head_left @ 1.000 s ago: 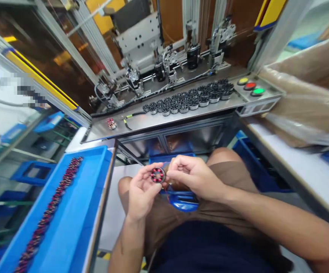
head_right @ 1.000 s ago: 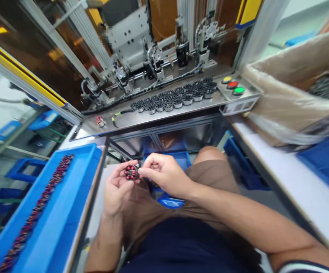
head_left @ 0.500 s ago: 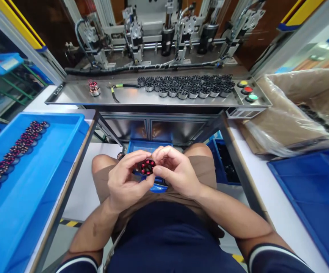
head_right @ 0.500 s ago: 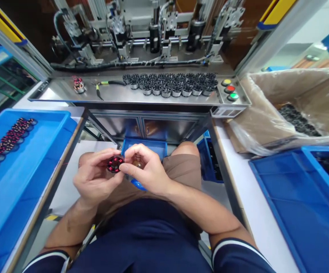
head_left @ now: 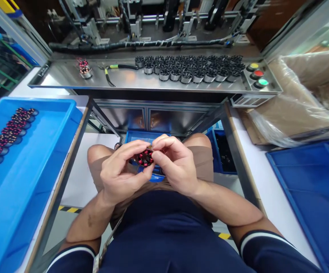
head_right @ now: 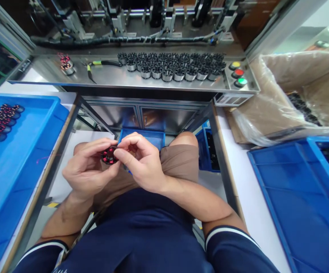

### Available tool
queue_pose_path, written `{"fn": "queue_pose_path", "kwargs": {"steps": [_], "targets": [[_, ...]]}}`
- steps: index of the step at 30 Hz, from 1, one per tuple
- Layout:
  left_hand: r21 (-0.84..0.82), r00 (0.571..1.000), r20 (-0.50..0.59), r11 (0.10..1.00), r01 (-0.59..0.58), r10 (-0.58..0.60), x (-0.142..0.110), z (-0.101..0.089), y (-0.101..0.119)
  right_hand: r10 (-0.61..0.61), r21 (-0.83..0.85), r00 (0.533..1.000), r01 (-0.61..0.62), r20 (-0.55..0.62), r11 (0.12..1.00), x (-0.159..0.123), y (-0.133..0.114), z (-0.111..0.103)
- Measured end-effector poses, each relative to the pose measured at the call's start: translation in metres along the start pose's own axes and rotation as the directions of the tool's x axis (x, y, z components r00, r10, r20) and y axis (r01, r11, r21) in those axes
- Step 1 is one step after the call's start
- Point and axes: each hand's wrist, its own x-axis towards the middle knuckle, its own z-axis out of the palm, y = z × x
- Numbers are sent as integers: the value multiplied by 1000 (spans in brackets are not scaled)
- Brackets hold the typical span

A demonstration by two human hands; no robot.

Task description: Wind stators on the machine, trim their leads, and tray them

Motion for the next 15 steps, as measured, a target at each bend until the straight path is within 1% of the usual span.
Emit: {"fn": "queue_pose_path", "kwargs": {"steps": [1,3,5,6,7,9,11,13,15], "targets": [[7,1000,1,1000,-8,8,-1,0,-1,5,-12,1000,-5,-25,1000,1,0,1],[-9,1000,2,1000,0,0,-2,0,-1,72,-8,994,-72,-78,997,2,1,1],[-76,999,-8,997,33,-34,-3,1,-2,149,28,982,-147,-114,989,1,4,-1],[-118,998,-20,992,55,-58,-3,1,-1,164,56,980,-158,-113,986,1,5,-2],[-158,996,-30,984,82,-88,-2,1,-1,163,83,982,-155,-92,984,0,6,-4],[-220,986,-39,964,151,-163,-1,0,-1,138,122,990,-136,-12,983,0,6,-6],[-264,974,-28,941,211,-227,0,-1,-1,112,127,992,-119,60,985,0,5,-7],[-303,969,-14,924,233,-248,1,-3,-2,94,85,992,-102,85,991,0,2,-7],[-321,971,-8,920,224,-240,1,-4,-2,58,25,996,-59,67,998,0,-2,-6]]}}
